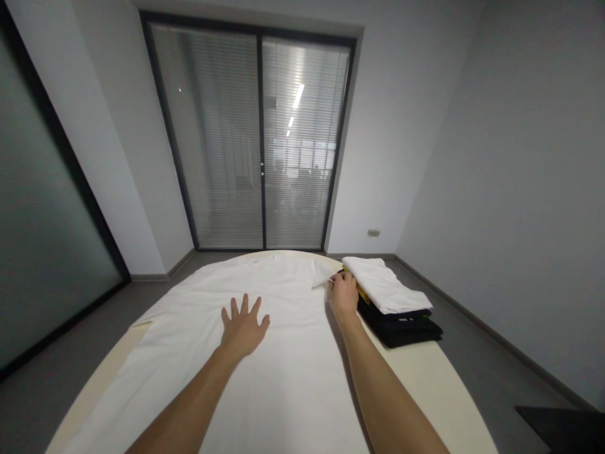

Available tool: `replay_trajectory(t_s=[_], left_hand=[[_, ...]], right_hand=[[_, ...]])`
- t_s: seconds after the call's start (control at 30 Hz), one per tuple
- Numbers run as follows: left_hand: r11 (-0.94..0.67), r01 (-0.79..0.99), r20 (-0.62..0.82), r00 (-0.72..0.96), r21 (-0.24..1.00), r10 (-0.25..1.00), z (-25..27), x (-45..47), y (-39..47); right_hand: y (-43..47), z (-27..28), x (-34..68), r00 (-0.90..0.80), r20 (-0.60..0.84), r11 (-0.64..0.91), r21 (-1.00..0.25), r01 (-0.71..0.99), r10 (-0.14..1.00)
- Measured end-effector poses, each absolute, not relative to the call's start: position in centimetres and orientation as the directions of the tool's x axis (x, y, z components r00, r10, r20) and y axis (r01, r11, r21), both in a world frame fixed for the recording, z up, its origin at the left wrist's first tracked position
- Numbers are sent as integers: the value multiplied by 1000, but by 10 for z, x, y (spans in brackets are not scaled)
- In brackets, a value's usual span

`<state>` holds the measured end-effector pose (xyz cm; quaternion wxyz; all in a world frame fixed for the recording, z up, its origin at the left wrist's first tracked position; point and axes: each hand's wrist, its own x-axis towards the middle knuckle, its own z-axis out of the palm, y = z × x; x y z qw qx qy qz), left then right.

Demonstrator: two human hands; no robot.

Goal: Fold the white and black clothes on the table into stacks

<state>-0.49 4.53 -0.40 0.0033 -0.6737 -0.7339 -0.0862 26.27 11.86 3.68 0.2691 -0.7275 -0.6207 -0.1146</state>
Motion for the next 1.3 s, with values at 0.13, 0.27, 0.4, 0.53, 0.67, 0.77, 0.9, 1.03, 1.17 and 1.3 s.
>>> replay_trajectory(t_s=[0.13, 0.27, 0.4, 0.53, 0.67, 0.77, 0.9, 1.03, 1.17, 1.3], left_hand=[[75, 991, 123, -89, 110, 988, -2, -3, 43], [84, 990, 122, -97, 111, 988, -3, -3, 44], [89, 989, 125, -104, 120, 987, -5, -2, 45], [86, 988, 124, -102, 127, 987, -2, -1, 45], [79, 990, 127, -94, 117, 988, -2, -1, 44], [82, 990, 127, -96, 113, 987, -4, -2, 45], [86, 990, 111, -98, 109, 989, -3, -3, 44], [86, 992, 111, -97, 97, 989, -1, -2, 43], [89, 992, 118, -100, 95, 988, -2, -2, 44], [88, 991, 108, -99, 103, 989, -3, -3, 45]], right_hand=[[117, 50, 252, 215, 554, -26, -329, 944, 804], [117, 53, 238, 159, 423, 103, -531, 841, 892], [113, 43, 227, -176, 384, 351, -454, 819, 907], [104, 37, 219, -113, 378, 202, -204, 958, 919], [99, 44, 218, 99, 294, -66, -122, 990, 951], [98, 55, 220, 59, 230, -45, -68, 997, 972], [100, 65, 219, -50, 361, 74, -54, 996, 931], [102, 55, 217, -196, 305, 220, -46, 974, 932], [104, 43, 228, 37, 278, 8, -159, 987, 960], [111, 50, 247, 218, 121, -167, -337, 926, 968]])
